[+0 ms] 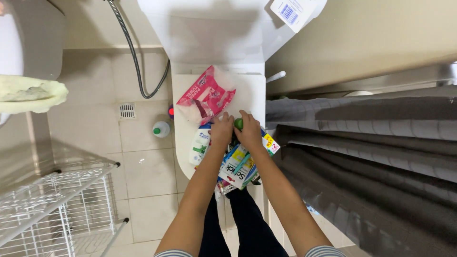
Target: The person organizes various bathroom supplies from the floor and a toilet tank onto a white wire cart. They place bottles of shampoo, conditioner, and body wash on the top shelf, followed by smaller bottles, toothpaste boxes, and toothbrushes on the lower shelves.
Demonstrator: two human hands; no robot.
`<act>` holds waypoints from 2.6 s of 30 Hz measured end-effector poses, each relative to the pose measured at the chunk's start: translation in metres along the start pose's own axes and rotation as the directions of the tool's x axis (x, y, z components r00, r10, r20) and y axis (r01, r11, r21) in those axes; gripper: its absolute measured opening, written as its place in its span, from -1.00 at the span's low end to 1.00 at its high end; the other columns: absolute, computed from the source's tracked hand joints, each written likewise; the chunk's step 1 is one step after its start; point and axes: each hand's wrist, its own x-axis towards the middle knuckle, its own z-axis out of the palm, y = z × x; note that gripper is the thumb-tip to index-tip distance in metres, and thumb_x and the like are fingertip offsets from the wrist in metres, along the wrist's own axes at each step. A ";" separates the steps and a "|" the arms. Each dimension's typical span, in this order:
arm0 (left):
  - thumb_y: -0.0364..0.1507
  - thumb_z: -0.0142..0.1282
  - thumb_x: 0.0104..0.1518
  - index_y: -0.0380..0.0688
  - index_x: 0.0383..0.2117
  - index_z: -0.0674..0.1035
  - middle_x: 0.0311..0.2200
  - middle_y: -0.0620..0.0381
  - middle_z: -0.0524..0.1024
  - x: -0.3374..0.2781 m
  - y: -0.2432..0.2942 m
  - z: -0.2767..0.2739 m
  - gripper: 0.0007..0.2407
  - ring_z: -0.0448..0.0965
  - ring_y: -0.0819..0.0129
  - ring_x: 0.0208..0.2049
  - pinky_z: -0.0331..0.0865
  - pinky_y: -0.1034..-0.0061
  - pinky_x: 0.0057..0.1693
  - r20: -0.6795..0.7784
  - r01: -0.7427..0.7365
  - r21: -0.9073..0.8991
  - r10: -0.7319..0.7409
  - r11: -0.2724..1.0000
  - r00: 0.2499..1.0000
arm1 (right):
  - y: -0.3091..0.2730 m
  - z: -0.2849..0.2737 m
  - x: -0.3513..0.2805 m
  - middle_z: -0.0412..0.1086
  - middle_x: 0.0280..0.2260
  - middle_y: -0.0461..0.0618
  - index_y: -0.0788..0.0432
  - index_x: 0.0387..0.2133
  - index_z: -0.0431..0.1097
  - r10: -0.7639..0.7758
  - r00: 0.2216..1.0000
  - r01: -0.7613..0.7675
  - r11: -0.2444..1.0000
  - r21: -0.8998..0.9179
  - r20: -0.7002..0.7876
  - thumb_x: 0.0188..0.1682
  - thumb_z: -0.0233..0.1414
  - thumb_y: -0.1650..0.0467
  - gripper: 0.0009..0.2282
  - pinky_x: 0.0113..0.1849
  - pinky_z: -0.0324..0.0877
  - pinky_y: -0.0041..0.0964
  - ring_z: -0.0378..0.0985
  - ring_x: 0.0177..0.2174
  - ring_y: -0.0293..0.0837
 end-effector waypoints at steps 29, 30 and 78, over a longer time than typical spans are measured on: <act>-0.12 0.38 -0.06 0.16 0.03 0.61 -0.17 0.08 0.65 -0.102 -0.068 -0.126 -0.53 0.66 0.14 -0.13 0.48 0.33 -0.04 -0.023 0.319 -0.758 -0.512 0.568 0.859 | -0.115 -0.002 0.021 0.42 0.04 0.07 0.16 0.10 0.38 -0.383 0.906 0.323 0.901 0.289 0.179 -0.19 0.22 0.40 -0.50 0.10 0.30 0.00 0.44 0.02 0.15; -0.11 0.40 -0.09 0.09 0.00 0.62 -0.21 0.04 0.66 -0.107 -0.075 -0.123 -0.52 0.68 0.13 -0.16 0.50 0.31 -0.08 -0.097 0.280 -0.776 -0.546 0.565 0.832 | -0.110 0.004 0.018 0.40 0.09 0.05 0.15 0.12 0.39 -0.374 0.916 0.325 0.904 0.276 0.145 -0.17 0.12 0.46 -0.52 0.14 0.30 0.00 0.42 0.07 0.14; -0.04 0.35 -0.13 0.25 -0.14 0.72 -0.27 0.29 0.69 -0.536 -0.099 -0.272 -0.61 0.51 0.27 -0.10 0.18 0.26 0.24 -0.343 0.537 -0.715 -0.894 0.448 0.289 | -0.322 0.003 -0.122 0.35 -0.04 0.18 0.19 0.22 -0.07 -0.385 0.740 -0.346 0.487 0.802 0.552 -0.11 0.19 0.57 -0.34 -0.02 0.54 -0.15 0.57 -0.06 0.00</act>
